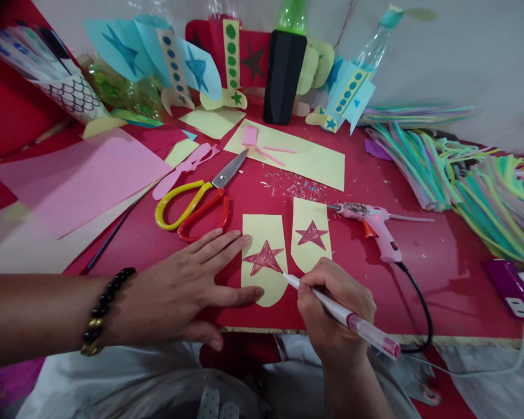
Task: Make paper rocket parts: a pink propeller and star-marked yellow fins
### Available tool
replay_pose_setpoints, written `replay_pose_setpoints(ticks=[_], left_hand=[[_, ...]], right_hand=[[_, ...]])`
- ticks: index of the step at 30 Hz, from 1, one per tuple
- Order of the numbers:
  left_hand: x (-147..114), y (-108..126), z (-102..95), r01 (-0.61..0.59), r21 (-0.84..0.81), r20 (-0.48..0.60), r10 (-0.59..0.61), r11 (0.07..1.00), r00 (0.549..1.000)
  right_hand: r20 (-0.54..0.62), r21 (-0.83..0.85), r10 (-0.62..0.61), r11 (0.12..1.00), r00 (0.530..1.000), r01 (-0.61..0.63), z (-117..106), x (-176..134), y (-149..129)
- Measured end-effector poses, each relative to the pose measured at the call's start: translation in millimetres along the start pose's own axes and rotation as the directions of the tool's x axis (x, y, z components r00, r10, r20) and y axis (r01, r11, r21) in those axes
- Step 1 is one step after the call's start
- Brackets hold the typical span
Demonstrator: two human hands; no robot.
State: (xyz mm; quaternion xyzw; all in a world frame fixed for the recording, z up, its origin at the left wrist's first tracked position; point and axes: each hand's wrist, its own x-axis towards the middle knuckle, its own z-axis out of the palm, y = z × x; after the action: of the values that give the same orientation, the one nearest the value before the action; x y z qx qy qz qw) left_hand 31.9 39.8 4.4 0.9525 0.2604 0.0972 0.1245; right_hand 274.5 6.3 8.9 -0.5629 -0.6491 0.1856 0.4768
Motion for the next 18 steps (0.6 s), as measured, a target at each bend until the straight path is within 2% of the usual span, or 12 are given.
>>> replay_pose_setpoints(ticks=[3, 9, 15, 18], left_hand=[[-0.3, -0.2, -0.2, -0.001, -0.001, 0.0, 0.001, 1.0, 1.0], [0.3, 0.9, -1.0, 0.008, -0.003, 0.015, -0.008, 1.0, 1.0], [0.9, 0.9, -1.4, 0.006, -0.003, 0.01, -0.006, 1.0, 1.0], [0.7, 0.4, -1.0, 0.005, 0.0, 0.001, -0.005, 1.0, 1.0]], right_hand=[[-0.019, 0.024, 0.035, 0.999, 0.999, -0.035, -0.1, -0.6, -0.9], [0.101, 0.032, -0.009, 0.999, 0.995, 0.006, -5.4, -0.8, 4.4], [0.004, 0.056, -0.03, 0.998, 1.0, 0.03, -4.3, -0.3, 5.0], [0.0, 0.056, -0.035, 0.998, 0.999, 0.035, -4.3, -0.5, 4.6]])
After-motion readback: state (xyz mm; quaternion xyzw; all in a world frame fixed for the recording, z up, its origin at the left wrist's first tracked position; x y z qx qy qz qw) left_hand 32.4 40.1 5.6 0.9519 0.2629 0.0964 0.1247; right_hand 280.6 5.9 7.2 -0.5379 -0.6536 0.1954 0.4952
